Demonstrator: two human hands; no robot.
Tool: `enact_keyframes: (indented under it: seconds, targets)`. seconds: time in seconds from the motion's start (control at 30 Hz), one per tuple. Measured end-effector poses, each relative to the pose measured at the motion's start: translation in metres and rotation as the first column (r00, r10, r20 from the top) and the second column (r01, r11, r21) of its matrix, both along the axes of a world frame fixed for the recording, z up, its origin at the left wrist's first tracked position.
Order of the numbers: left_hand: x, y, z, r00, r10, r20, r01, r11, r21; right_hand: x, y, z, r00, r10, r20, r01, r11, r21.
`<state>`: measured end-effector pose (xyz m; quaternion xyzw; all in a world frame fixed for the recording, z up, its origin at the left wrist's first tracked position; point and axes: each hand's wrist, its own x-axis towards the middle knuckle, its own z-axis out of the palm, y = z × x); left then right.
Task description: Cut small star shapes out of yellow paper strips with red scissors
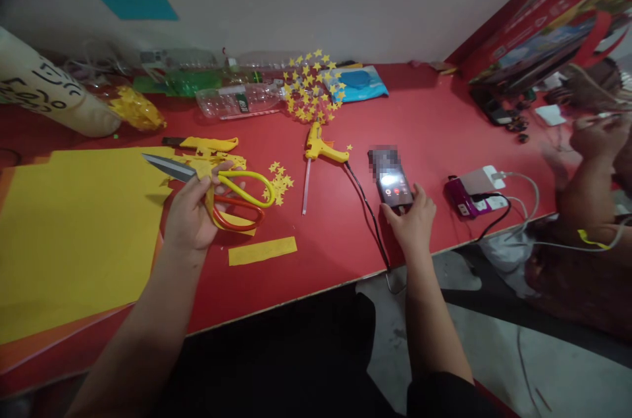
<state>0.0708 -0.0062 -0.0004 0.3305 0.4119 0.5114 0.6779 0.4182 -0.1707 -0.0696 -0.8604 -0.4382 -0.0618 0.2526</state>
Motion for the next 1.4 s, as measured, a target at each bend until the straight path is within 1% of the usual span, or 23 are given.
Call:
enact_keyframes:
  seconds: [0.1,0.2,0.43,0.63,0.73,0.97,1.1,1.27,1.4]
  targets:
    - [0.000,0.001,0.000,1.000,0.006,-0.005,-0.006,1.000,0.002,-0.001,0.001,0.000,1.000,0.025,-0.005,-0.025,1.000,0.010]
    - [0.000,0.002,0.001,1.000,0.002,0.002,-0.002,1.000,0.000,-0.001,0.000,-0.001,0.999,0.039,-0.017,-0.040,0.999,-0.015]
    - [0.001,0.002,0.002,1.000,0.027,0.001,-0.027,0.999,-0.021,-0.001,-0.002,-0.005,0.995,0.092,0.024,-0.091,0.995,-0.041]
    - [0.000,0.003,0.001,1.000,0.010,0.002,-0.009,1.000,-0.007,-0.001,-0.002,-0.004,0.998,0.054,0.010,-0.054,0.998,-0.022]
    - [0.000,0.004,0.001,1.000,0.020,-0.006,-0.020,1.000,-0.011,-0.001,0.000,-0.002,0.999,0.033,0.005,-0.033,0.999,-0.021]
    - [-0.001,0.005,-0.001,1.000,0.012,-0.023,-0.012,1.000,0.025,0.000,0.001,0.002,0.999,0.041,0.004,-0.040,0.994,-0.106]
    - [-0.002,0.006,-0.001,1.000,0.025,-0.019,-0.024,1.000,0.014,-0.001,0.000,0.001,0.998,0.054,0.037,-0.049,0.991,-0.125]
    - [-0.003,0.007,-0.001,0.998,0.050,-0.029,-0.050,0.999,-0.005,-0.004,-0.007,0.004,0.995,0.075,0.065,-0.070,0.995,-0.074]
    - [-0.002,0.007,0.000,0.998,0.055,-0.034,-0.055,0.998,-0.005,-0.008,-0.019,0.009,0.986,0.072,0.153,-0.068,0.997,-0.029]
